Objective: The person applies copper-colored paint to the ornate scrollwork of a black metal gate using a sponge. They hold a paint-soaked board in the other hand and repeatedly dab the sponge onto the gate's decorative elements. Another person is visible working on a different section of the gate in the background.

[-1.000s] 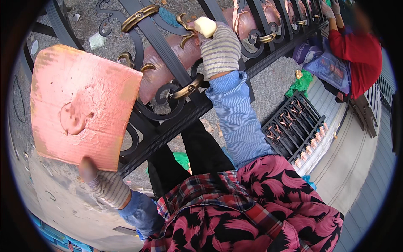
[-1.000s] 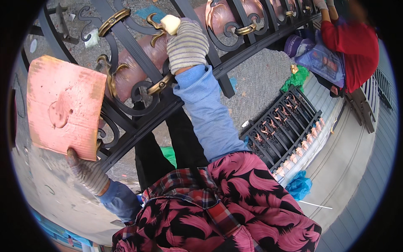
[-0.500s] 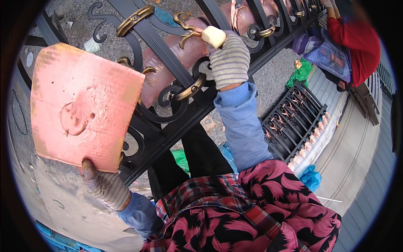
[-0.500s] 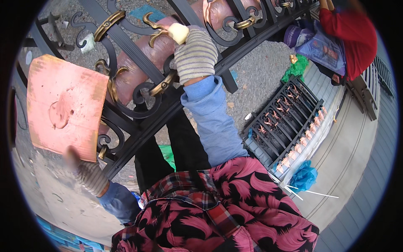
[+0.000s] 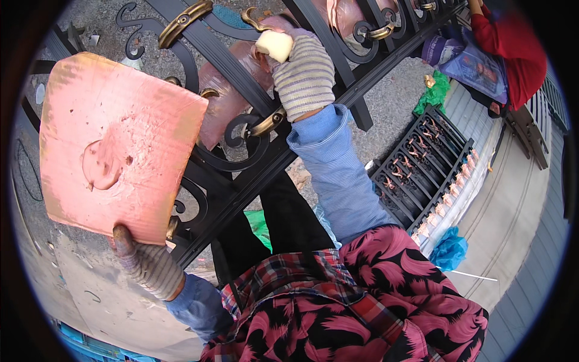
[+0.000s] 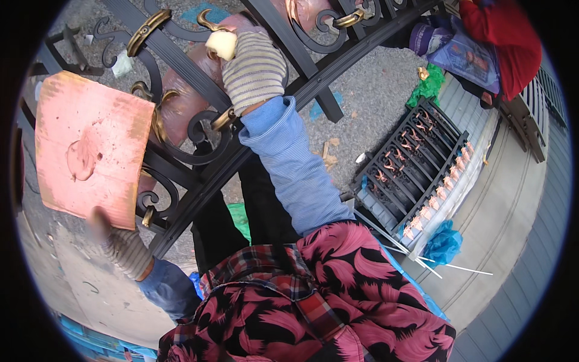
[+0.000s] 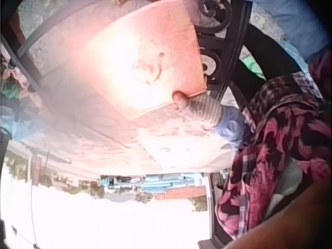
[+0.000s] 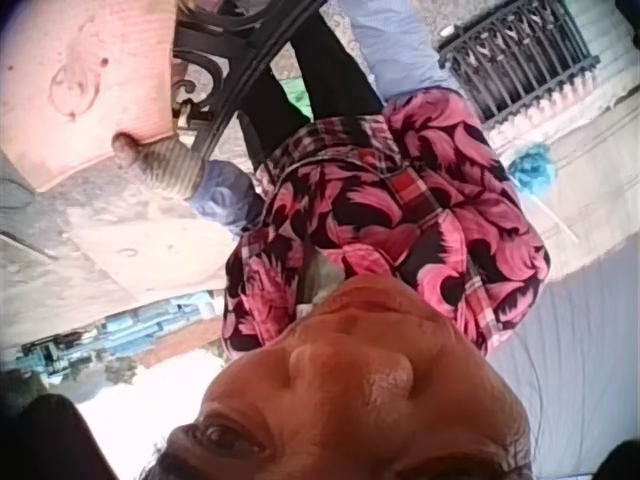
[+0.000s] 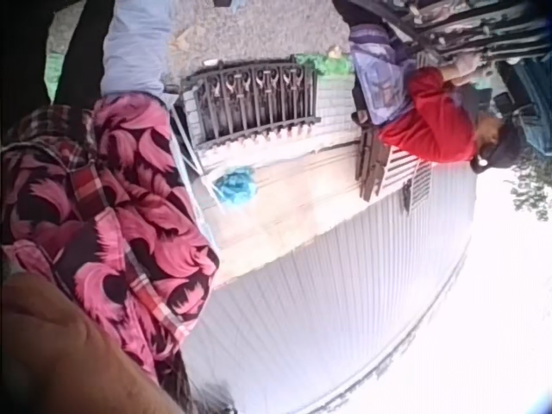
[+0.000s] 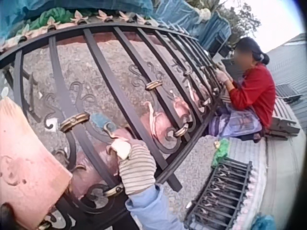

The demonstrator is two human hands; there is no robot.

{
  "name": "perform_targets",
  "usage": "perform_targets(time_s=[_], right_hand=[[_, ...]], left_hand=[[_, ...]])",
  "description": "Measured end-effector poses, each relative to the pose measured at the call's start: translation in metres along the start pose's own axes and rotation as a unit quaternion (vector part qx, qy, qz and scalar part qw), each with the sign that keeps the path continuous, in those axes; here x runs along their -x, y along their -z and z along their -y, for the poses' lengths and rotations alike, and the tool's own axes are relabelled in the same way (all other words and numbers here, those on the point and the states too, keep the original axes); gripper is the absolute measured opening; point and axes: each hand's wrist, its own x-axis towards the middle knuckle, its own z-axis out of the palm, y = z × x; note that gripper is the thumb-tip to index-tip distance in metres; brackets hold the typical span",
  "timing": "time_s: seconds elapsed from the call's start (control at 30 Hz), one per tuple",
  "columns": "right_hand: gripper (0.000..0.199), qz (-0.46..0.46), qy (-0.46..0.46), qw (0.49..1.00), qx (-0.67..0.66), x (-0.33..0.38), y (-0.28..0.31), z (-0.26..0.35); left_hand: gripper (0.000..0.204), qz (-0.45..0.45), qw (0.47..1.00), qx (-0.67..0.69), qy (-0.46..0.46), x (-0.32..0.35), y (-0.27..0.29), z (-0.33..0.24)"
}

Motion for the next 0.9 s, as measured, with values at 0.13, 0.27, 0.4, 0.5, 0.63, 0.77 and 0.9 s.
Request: perform_targets(time_s=[0.13, 0.27, 0.4, 0.5, 0.63, 0.77, 0.9], right_hand=[[0.037, -0.023, -0.016, 0.998, -0.051, 0.004, 0.019, 0.001], [0.038, 0.021, -0.014, 1.0, -0.004, 0.003, 0.003, 0.005], [0.038, 0.087, 0.069, 0.993, 0.034, 0.006, 0.014, 0.013], [0.036, 0.055, -0.041, 0.99, -0.12, 0.0, 0.032, 0.0], [0.033, 0.048, 0.025, 0.998, -0.027, 0.007, 0.005, 0.009], [0.034, 0.101, 0.049, 0.994, -0.011, 0.009, 0.018, 0.009], [0.04, -0.014, -0.115, 0.977, -0.18, 0.011, 0.046, -0.008]], left_hand=[[0.052, 0.004, 1.0, 0.0, 0.002, -0.003, 0.002, -0.002], [0.052, 0.018, 1.0, 0.001, 0.013, -0.007, 0.002, -0.002], [0.055, 0.01, 1.0, -0.009, 0.011, -0.007, 0.007, 0.0], [0.057, 0.021, 1.0, -0.008, 0.017, -0.003, -0.003, -0.002], [0.052, 0.025, 0.999, -0.006, 0.024, -0.004, -0.001, -0.004], [0.059, 0.028, 0.999, -0.01, 0.011, -0.005, -0.002, -0.002], [0.054, 0.04, 0.999, 0.002, 0.012, -0.005, 0.004, -0.001]])
